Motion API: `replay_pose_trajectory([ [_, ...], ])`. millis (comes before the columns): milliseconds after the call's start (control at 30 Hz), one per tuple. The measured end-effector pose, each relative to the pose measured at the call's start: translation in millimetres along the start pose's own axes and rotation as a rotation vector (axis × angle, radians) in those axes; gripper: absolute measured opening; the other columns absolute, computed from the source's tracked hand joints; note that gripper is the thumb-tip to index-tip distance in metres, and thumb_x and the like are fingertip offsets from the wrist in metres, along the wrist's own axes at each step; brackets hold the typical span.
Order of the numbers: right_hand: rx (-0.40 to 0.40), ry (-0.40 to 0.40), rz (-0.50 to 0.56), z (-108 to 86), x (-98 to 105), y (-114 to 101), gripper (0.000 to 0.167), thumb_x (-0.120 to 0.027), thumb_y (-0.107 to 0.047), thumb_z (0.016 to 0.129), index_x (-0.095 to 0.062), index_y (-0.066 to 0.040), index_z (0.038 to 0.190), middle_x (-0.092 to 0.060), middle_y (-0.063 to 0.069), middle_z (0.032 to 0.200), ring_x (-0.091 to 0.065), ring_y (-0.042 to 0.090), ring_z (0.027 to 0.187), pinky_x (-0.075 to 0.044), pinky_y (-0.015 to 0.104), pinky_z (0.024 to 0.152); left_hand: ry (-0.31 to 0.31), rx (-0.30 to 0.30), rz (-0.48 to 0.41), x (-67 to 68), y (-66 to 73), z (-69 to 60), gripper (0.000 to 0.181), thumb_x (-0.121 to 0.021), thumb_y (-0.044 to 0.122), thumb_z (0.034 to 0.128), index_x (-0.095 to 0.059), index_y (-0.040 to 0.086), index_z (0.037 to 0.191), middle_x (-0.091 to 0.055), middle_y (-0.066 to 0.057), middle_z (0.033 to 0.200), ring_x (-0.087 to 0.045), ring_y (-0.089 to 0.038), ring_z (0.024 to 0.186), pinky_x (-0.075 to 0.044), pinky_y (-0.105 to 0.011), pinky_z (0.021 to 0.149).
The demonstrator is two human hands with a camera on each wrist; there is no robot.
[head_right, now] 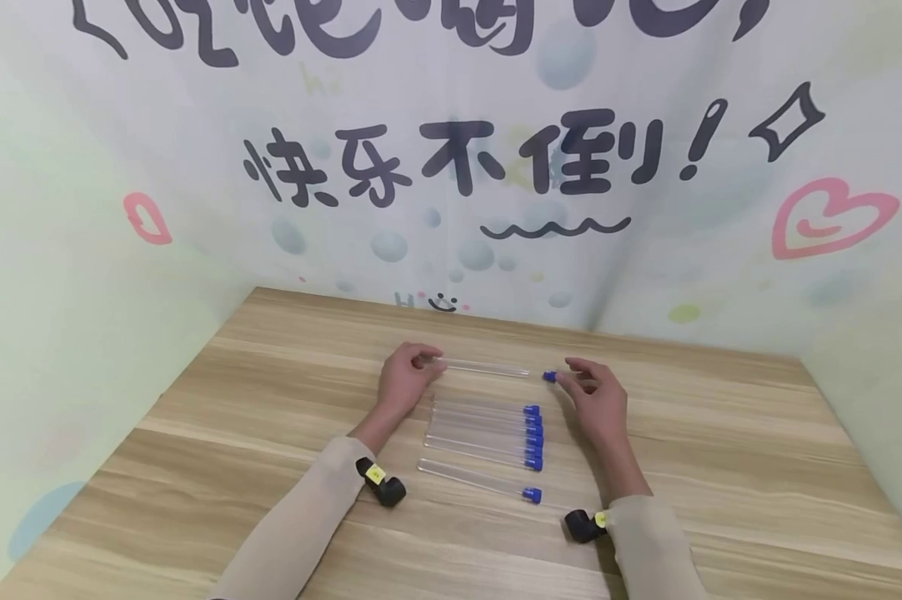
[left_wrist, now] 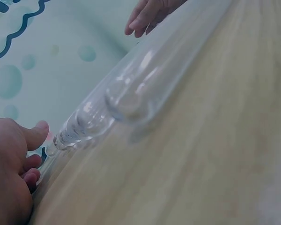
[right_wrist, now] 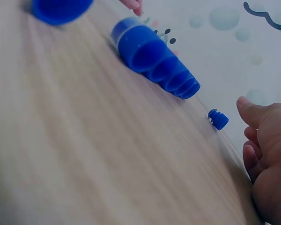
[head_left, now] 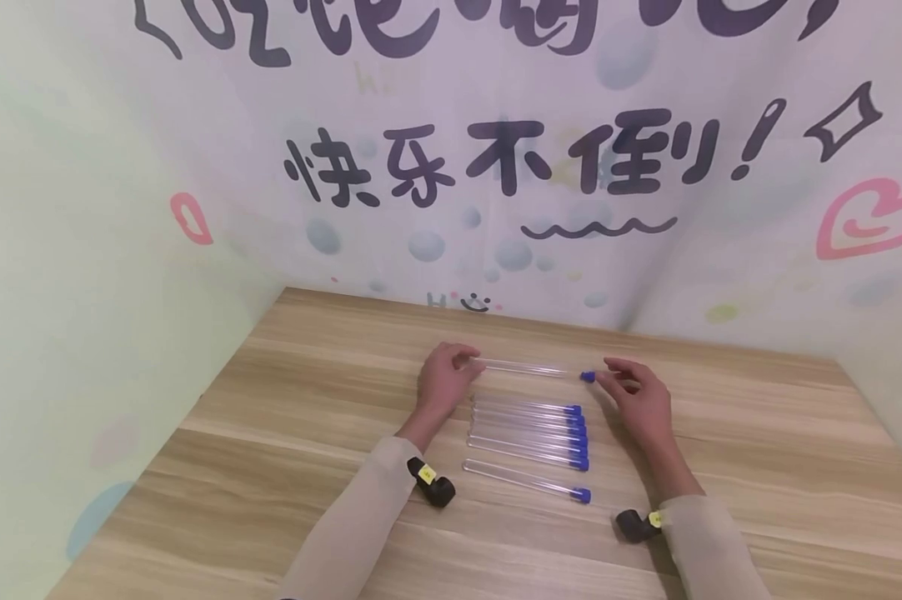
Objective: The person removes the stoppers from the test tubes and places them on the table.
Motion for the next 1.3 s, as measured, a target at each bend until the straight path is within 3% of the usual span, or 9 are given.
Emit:
replay_pose_trajectory([
  [100,-0.027,-0.002,0.02,-4.6,1,-1,0.048,-0.061,-0.04,0.093,-0.056,-0.01,0.13,-0.054,0.011,0.128,-0.05,0.027,0.114,-0.042,0.044,0.096,0.004,-0.011,-0.036,2.3,-0.4,-2.5,0.019,-0.074,0.027,0.0843,-0.071,0.019,0.101,-0.061,0.004,0.094,-0.056,-0.013,0.085,-0.047,-0.031,0.073],
  [267,-0.093,0.018,0.115,-11.3,2,-2,0.05,-0.061,-0.044,0.091,-0.056,-0.013,0.131,-0.055,0.005,0.127,-0.053,0.019,0.106,-0.048,0.023,0.082,0.001,-0.03,-0.103,8.2,-1.5,-6.8,0.02,-0.075,0.024,0.0832,-0.071,0.016,0.101,-0.063,0.004,0.088,-0.057,-0.013,0.08,-0.049,-0.03,0.071],
  [400,-0.091,0.014,0.136,-15.8,1,-1,0.049,-0.061,-0.045,0.091,-0.058,-0.014,0.129,-0.057,0.004,0.123,-0.053,0.017,0.102,-0.046,0.016,0.076,-0.019,-0.026,-0.13,13.4,-2.0,-11.2,0.02,-0.075,0.024,0.084,-0.071,0.014,0.101,-0.063,0.004,0.087,-0.057,-0.013,0.079,-0.049,-0.029,0.069],
  [833,0.013,-0.137,0.011,-29.9,1,-6,0.041,-0.064,-0.044,0.09,-0.065,-0.013,0.117,-0.062,0.005,0.104,-0.052,0.02,0.094,-0.045,0.018,0.072,-0.095,-0.036,-0.107,23.7,-5.5,-27.6,0.015,-0.075,0.02,0.0834,-0.069,0.016,0.097,-0.062,0.005,0.083,-0.056,-0.012,0.075,-0.049,-0.027,0.066],
  [1300,0.095,-0.187,-0.09,-31.8,-4,-6,0.029,-0.067,-0.034,0.09,-0.068,-0.015,0.111,-0.066,0.001,0.099,-0.056,0.019,0.089,-0.045,0.021,0.074,-0.172,-0.1,-0.114,22.0,-9.0,-27.1,0.016,-0.078,0.015,0.08,-0.07,0.013,0.093,-0.064,0.004,0.082,-0.058,-0.012,0.075,-0.05,-0.027,0.068],
])
Point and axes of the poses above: each hand's wrist, its own z-axis towards the middle knuckle, its own x-axis out of the back of the hand, y = z × x, the point moved 2 cm from there along z, towards the middle knuckle
